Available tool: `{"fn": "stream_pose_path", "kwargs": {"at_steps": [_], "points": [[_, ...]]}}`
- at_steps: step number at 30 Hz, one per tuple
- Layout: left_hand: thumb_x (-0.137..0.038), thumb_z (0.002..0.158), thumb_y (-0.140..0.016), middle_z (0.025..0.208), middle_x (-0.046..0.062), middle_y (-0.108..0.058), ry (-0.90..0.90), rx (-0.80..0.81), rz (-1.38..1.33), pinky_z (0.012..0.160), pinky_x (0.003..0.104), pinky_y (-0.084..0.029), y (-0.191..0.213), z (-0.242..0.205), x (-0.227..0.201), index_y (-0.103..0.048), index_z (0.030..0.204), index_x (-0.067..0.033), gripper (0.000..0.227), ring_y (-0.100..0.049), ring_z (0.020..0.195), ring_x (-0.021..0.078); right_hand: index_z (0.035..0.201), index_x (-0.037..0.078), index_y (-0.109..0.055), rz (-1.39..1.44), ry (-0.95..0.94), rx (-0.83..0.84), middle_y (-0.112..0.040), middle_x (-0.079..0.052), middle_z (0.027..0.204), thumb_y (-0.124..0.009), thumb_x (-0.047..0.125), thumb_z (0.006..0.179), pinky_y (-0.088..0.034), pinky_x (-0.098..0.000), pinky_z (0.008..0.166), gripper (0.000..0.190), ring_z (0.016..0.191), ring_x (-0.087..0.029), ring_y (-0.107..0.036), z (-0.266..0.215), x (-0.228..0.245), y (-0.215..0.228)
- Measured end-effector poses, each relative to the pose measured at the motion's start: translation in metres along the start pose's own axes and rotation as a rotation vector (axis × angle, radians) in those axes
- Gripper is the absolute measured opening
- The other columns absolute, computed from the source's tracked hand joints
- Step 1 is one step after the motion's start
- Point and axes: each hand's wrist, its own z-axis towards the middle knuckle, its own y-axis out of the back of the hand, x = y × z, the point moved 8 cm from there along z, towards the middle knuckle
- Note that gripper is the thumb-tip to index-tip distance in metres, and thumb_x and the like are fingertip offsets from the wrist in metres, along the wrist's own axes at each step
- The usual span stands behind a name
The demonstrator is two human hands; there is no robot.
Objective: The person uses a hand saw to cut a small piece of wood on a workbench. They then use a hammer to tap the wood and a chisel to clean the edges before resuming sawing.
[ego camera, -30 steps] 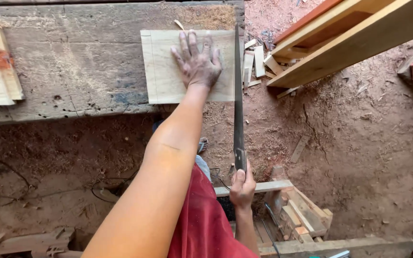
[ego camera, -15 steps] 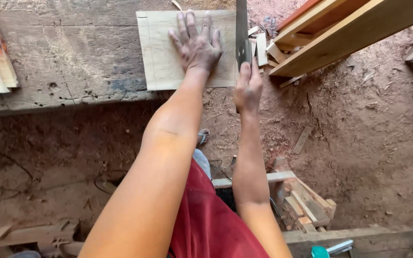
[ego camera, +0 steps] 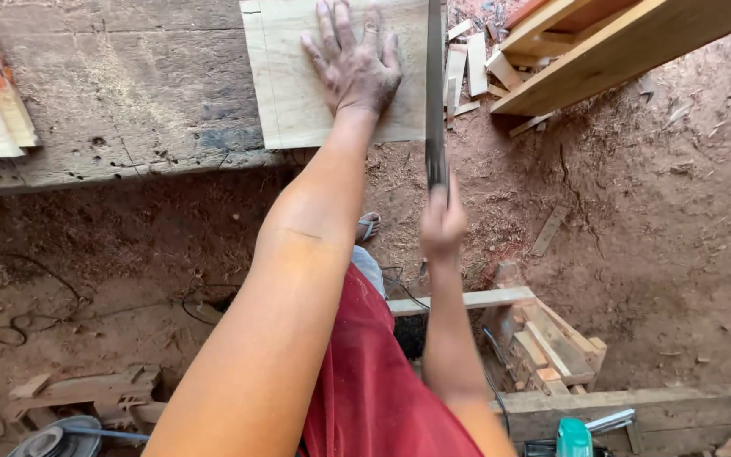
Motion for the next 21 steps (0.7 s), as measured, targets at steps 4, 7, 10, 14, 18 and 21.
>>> {"fn": "stream_pose_path", "kwargs": {"at_steps": [4,7,10,14,18,21], "points": [[-0.057,0.098,-0.046,0.156,0.016,-0.04,0.043,-0.118,-0.09,0.121,0.071,-0.008,-0.002,0.0,0.003,-0.059,0.144,-0.0353,0.053,-0.021,0.15,0.0394,0.154,-0.005,-0.038,-0.01,0.264,-0.052,-0.059,-0.003,0.076,-0.036,0.033,0.11,-0.036,-0.023,0.039,0.058,0.049,-0.005,-0.039,0.091,0.057,-0.019],[-0.057,0.097,-0.045,0.154,0.016,-0.041,0.047,-0.123,-0.089,0.121,0.071,-0.008,-0.001,0.0,0.003,-0.062,0.141,-0.0348,0.053,-0.02,0.149,0.039,0.154,-0.004,-0.038,0.008,0.202,-0.026,-0.056,-0.002,0.076,-0.035,0.035,0.108,-0.039,-0.023,0.04,0.06,0.051,-0.005,-0.043,0.069,0.05,-0.013],[-0.057,0.095,-0.043,0.151,0.021,-0.044,0.058,-0.111,-0.108,0.121,0.07,-0.009,0.002,-0.002,0.004,-0.068,0.133,-0.0336,0.051,-0.026,0.147,0.042,0.157,-0.002,-0.037,0.012,0.104,-0.006,-0.043,0.005,0.063,-0.035,0.026,0.108,-0.028,-0.0231,0.039,0.057,0.047,-0.004,-0.034,-0.009,0.017,0.005],[-0.053,0.094,-0.046,0.147,0.021,-0.047,0.075,-0.159,-0.075,0.121,0.071,-0.016,0.004,-0.001,0.002,-0.07,0.129,-0.0344,0.047,-0.032,0.144,0.0433,0.154,0.008,-0.048,-0.123,-0.104,-0.111,-0.053,0.0,0.06,-0.042,0.027,0.101,-0.043,-0.031,0.046,0.056,0.046,-0.011,-0.048,-0.126,-0.079,0.045],[-0.05,0.091,-0.051,0.144,0.021,-0.048,0.072,-0.239,-0.154,0.122,0.073,-0.014,0.008,0.0,0.003,-0.078,0.116,-0.0276,0.043,-0.034,0.142,0.0444,0.149,-0.002,-0.049,-0.193,0.092,-0.129,-0.058,-0.004,0.06,-0.044,0.024,0.103,-0.05,-0.0348,0.048,0.053,0.047,-0.016,-0.056,-0.109,-0.083,0.045],[-0.054,0.094,-0.045,0.152,0.025,-0.043,0.045,-0.084,-0.131,0.122,0.072,-0.011,-0.003,-0.001,0.001,-0.07,0.131,-0.0331,0.049,-0.029,0.147,0.0442,0.15,-0.005,-0.046,-0.154,0.264,-0.049,-0.047,0.003,0.06,-0.037,0.012,0.108,-0.035,-0.0247,0.036,0.046,0.042,-0.006,-0.039,-0.019,-0.02,0.013]]}}
